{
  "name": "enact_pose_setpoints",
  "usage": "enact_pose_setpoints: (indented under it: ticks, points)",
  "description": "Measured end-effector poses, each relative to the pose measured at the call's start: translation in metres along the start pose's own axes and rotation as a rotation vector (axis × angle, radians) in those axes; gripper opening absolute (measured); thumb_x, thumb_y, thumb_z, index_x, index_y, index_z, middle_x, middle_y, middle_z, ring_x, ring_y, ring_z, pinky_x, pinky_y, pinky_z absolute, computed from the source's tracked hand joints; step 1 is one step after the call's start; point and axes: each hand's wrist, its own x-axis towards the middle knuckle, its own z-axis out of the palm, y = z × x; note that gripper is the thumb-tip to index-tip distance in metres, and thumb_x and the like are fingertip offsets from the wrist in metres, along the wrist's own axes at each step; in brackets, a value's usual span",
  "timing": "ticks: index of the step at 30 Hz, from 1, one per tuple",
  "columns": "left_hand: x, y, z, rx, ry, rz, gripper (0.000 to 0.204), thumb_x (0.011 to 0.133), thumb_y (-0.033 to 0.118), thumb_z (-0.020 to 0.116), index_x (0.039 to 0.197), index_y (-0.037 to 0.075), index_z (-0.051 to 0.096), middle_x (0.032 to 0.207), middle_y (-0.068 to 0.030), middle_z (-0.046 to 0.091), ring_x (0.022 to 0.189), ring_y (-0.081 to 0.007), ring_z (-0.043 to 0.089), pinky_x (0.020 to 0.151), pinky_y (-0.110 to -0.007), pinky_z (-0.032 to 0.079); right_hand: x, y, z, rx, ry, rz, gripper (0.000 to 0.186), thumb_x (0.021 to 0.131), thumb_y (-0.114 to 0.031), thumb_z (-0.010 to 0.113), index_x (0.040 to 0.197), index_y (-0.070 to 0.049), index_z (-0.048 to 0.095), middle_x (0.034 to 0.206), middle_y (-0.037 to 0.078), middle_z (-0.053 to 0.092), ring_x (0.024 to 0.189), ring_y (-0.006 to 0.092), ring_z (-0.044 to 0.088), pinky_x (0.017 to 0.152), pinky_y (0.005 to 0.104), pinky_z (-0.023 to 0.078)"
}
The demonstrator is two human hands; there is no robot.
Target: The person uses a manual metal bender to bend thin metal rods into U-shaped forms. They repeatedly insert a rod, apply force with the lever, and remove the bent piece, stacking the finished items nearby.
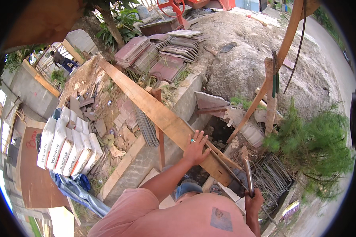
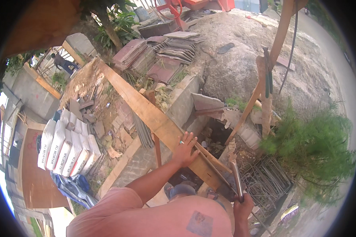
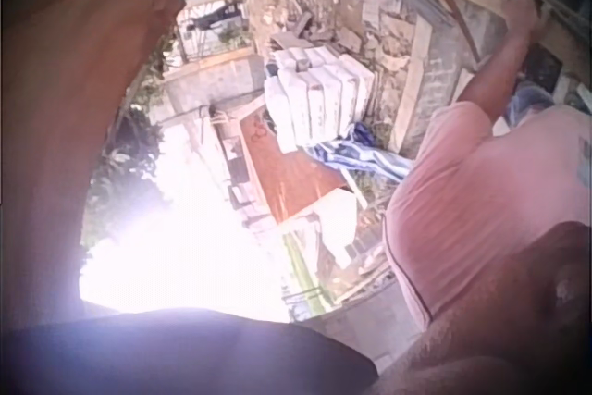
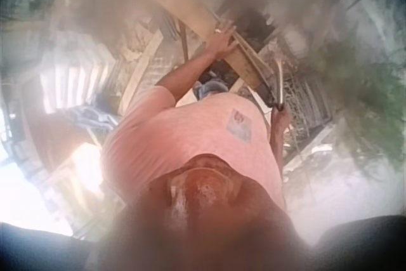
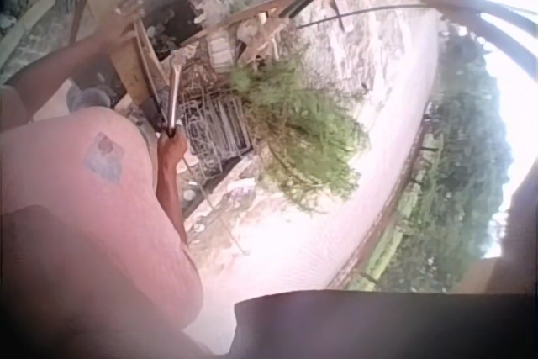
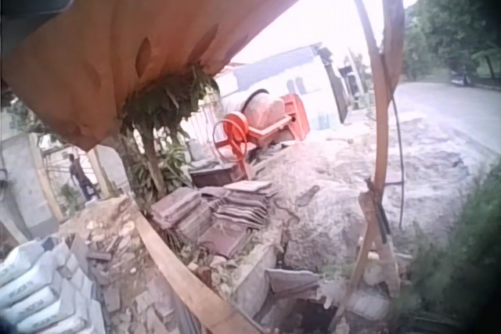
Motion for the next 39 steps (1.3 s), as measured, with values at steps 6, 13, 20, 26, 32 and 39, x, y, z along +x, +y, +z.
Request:
enact_pose_setpoints:
  ticks: [6, 13, 20, 26, 32, 39]
  points:
    - [-0.002, -0.002, 0.001, 0.012, -0.013, -0.007, 0.064, 0.092, 0.047, 0.047, 0.143, 0.009, 0.04, 0.155, -0.0152, 0.023, 0.146, -0.0326, 0.013, 0.117, -0.052, 0.011, -0.008, 0.032, -0.05, -0.154, -0.092, 0.027, 0.032, 0.072, -0.013, 0.078, 0.073, -0.002, 0.048, 0.064, 0.017, 0.051, 0.061, 0.0393, 0.052, 0.057, 0.0457, 0.039]
    - [0.002, 0.0, 0.003, -0.009, -0.003, -0.004, 0.065, 0.092, 0.048, 0.046, 0.144, 0.009, 0.039, 0.155, -0.0158, 0.022, 0.146, -0.0335, 0.013, 0.117, -0.052, 0.009, -0.029, 0.076, -0.07, 0.023, 0.01, 0.047, 0.033, 0.072, -0.011, 0.075, 0.067, -0.001, 0.043, 0.053, 0.01, 0.043, 0.049, 0.0205, 0.036, 0.049, 0.0382, 0.033]
    - [0.003, -0.001, 0.007, -0.047, 0.007, -0.015, 0.063, 0.093, 0.048, 0.047, 0.142, 0.009, 0.041, 0.154, -0.0168, 0.025, 0.145, -0.0336, 0.014, 0.117, -0.052, 0.011, -0.042, 0.079, -0.053, -0.11, 0.148, 0.052, 0.039, 0.066, -0.007, 0.078, 0.07, -0.002, 0.04, 0.062, 0.011, 0.039, 0.057, 0.028, 0.037, 0.055, 0.0431, 0.033]
    - [-0.003, -0.001, 0.008, -0.072, 0.026, -0.041, 0.062, 0.092, 0.048, 0.045, 0.142, 0.01, 0.042, 0.153, -0.0155, 0.029, 0.145, -0.0317, 0.017, 0.118, -0.05, 0.01, -0.038, 0.01, -0.085, -0.344, -0.126, 0.124, 0.023, 0.077, -0.02, 0.07, 0.087, 0.0, 0.063, 0.086, 0.025, 0.064, 0.082, 0.043, 0.06, 0.072, 0.0493, 0.045]
    - [-0.004, 0.001, 0.014, -0.068, 0.041, -0.044, 0.062, 0.091, 0.049, 0.047, 0.14, 0.011, 0.044, 0.153, -0.0131, 0.03, 0.145, -0.0299, 0.018, 0.118, -0.05, 0.012, -0.029, 0.073, -0.061, -0.301, -0.023, -0.16, 0.032, 0.067, -0.011, 0.076, 0.08, -0.003, 0.048, 0.078, 0.018, 0.051, 0.072, 0.0372, 0.052, 0.065, 0.0474, 0.039]
    - [0.003, 0.01, 0.024, -0.033, 0.152, -0.166, 0.072, 0.094, 0.055, 0.039, 0.147, 0.007, 0.031, 0.155, -0.0157, 0.023, 0.146, -0.0299, 0.014, 0.117, -0.052, 0.006, -0.01, 0.089, -0.044, -0.271, 0.101, -0.271, 0.038, 0.065, -0.014, 0.079, 0.067, -0.002, 0.044, 0.066, 0.016, 0.05, 0.061, 0.0396, 0.05, 0.057, 0.05, 0.037]
